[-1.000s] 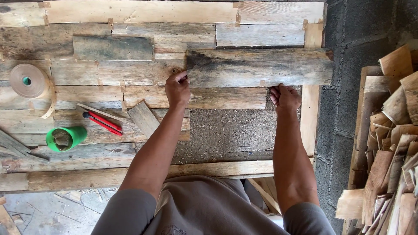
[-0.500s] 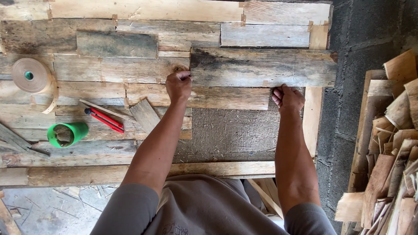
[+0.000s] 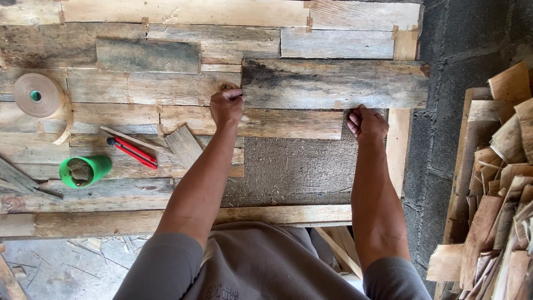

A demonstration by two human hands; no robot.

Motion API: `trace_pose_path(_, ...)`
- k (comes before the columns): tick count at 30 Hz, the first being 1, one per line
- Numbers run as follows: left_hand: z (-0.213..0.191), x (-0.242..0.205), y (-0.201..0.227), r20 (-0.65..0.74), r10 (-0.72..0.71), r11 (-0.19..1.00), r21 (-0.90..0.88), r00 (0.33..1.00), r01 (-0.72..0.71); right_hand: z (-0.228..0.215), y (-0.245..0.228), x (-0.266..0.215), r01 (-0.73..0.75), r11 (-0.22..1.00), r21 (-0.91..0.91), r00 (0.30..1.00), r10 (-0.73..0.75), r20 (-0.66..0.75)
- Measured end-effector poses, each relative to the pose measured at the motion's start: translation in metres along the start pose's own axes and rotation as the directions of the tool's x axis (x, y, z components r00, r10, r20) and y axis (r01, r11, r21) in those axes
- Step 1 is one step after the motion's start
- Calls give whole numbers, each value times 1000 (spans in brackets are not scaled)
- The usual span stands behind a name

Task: Cutting and fitting wooden shingles to assemble a decorative panel.

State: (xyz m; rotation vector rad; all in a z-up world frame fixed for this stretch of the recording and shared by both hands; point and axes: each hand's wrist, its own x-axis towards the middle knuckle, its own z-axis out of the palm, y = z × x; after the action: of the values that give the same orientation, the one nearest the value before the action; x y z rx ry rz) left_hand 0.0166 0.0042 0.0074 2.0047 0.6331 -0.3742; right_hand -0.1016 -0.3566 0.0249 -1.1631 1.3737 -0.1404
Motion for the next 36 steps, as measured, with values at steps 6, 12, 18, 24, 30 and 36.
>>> trace_pose_path(6,-7,-7,9,32,-22,999,-45,999,23,0,0,2,-11,1000,14,1000,11,19)
trace_pose_path(12,-13,-13,14,62,-48,999,11,997,48,0,2,1,-1,1000,10,1000,1,11)
trace_pose_path(18,-6,-5,-6,62,73,990,119,995,-80,-1,12,5,31,998,58,999,-32,13)
trace_pose_path(24,-3,-12,-7,60,107,978,175,992,-116,3,24,9,91,981,173,995,-83,-54)
trace_pose_path(30,12,0,-30,34,257,963,75,966,-259,5,28,10,140,965,223,988,-121,-99)
trace_pose_path(36,1,-9,-13,68,116,977,171,991,-126,4,26,12,136,970,200,989,-122,-82)
